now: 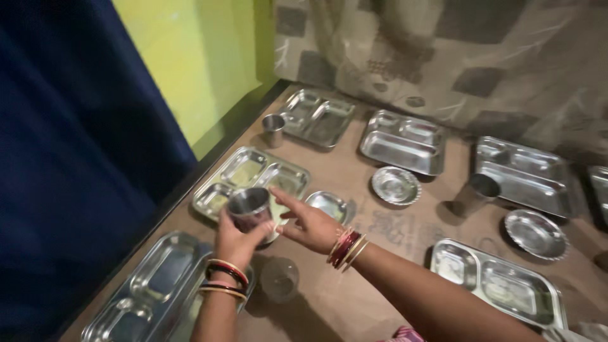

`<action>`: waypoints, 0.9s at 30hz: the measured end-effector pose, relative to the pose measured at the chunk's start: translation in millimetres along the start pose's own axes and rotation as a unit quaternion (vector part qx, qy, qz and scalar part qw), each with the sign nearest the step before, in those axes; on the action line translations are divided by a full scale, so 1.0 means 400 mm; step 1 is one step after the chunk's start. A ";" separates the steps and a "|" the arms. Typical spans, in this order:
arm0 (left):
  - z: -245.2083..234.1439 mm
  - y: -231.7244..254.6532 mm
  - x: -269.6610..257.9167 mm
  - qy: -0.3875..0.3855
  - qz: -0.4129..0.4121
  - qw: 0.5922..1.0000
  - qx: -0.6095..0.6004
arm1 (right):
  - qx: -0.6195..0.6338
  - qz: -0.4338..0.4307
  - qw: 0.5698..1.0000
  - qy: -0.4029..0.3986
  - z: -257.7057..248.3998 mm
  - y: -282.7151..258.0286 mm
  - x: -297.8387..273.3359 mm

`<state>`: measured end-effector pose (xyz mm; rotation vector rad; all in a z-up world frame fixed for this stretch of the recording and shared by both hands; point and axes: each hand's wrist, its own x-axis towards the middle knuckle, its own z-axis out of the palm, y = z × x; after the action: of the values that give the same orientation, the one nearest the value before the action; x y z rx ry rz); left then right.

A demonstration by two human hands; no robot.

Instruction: The person wipes multiple stainless steel plates, bowls, cups, and cutlery with a white cloth. The person arranges the cleaned items on a table covered with a patterned cloth.

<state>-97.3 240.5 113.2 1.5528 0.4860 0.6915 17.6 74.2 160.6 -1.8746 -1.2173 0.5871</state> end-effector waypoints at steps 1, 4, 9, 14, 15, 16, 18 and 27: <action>0.029 0.015 -0.010 -0.006 -0.034 0.999 -0.009 | 0.011 0.006 1.000 0.006 -0.021 -0.013 -0.019; 0.115 0.053 -0.047 -0.047 -0.080 0.996 0.002 | 0.026 -0.012 0.999 0.033 -0.081 -0.006 -0.088; 0.254 0.057 -0.081 -0.156 -0.003 0.985 0.067 | -0.111 -0.050 0.990 0.075 -0.173 0.079 -0.208; 0.391 -0.021 -0.082 -0.220 0.003 0.973 0.070 | -0.068 0.017 0.989 0.131 -0.265 0.172 -0.336; 0.414 -0.047 -0.079 -0.220 0.000 0.974 0.061 | -0.053 0.019 0.989 0.137 -0.280 0.189 -0.353; 0.432 -0.074 -0.079 -0.218 -0.018 0.974 0.061 | -0.063 0.054 0.985 0.148 -0.294 0.206 -0.372; 0.457 -0.129 -0.079 -0.211 -0.053 0.974 0.060 | -0.082 0.121 0.975 0.168 -0.320 0.245 -0.402; 0.451 -0.296 -0.027 -0.103 -0.007 0.934 0.343 | -0.105 0.128 0.961 0.222 -0.335 0.437 -0.385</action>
<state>28.7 113.7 -8.0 2.2471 0.6159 0.3429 142.3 -151.8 85.9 -2.2114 -0.7707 0.1509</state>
